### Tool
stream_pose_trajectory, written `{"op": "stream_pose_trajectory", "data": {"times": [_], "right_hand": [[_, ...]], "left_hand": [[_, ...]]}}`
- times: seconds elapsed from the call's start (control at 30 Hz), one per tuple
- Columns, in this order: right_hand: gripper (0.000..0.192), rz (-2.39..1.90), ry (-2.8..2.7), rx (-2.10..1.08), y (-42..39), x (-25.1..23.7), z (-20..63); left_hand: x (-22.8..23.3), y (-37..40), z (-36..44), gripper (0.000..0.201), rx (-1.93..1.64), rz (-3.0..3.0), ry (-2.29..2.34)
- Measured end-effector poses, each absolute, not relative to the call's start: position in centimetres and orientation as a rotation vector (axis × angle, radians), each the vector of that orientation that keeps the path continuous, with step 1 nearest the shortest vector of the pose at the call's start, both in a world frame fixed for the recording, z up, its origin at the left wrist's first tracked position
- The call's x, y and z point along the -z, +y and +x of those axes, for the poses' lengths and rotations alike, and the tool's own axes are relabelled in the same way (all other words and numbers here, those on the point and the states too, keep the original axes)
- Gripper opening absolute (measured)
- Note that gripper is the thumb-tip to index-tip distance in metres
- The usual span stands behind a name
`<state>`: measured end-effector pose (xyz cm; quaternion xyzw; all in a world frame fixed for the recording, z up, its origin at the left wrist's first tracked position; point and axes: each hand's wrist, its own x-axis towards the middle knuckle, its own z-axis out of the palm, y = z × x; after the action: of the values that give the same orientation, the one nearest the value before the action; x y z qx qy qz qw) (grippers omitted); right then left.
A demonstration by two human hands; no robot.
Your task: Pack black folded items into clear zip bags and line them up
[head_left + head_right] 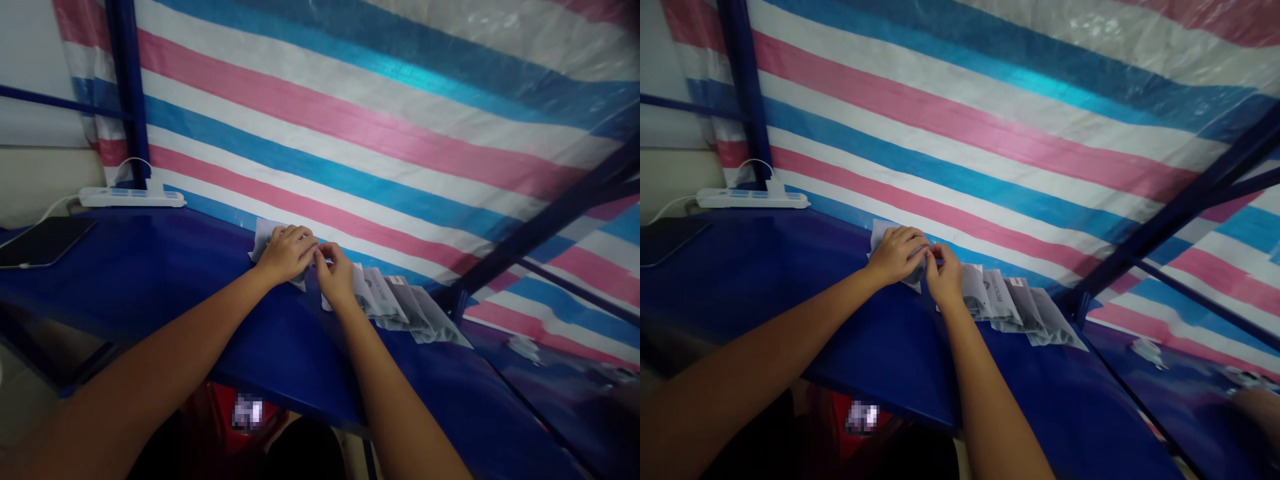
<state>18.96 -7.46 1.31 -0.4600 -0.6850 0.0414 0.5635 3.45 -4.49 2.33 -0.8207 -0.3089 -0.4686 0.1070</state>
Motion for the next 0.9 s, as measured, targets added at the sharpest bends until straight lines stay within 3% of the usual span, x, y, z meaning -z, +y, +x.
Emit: {"op": "stream_pose_trajectory", "data": {"times": [0.9], "right_hand": [[0.017, -1.147, -1.54, -0.091, -7.7, -1.5, 18.6]], "left_hand": [[-2.7, -4.1, 3.1, 0.009, 1.465, -2.313, -1.135]]}}
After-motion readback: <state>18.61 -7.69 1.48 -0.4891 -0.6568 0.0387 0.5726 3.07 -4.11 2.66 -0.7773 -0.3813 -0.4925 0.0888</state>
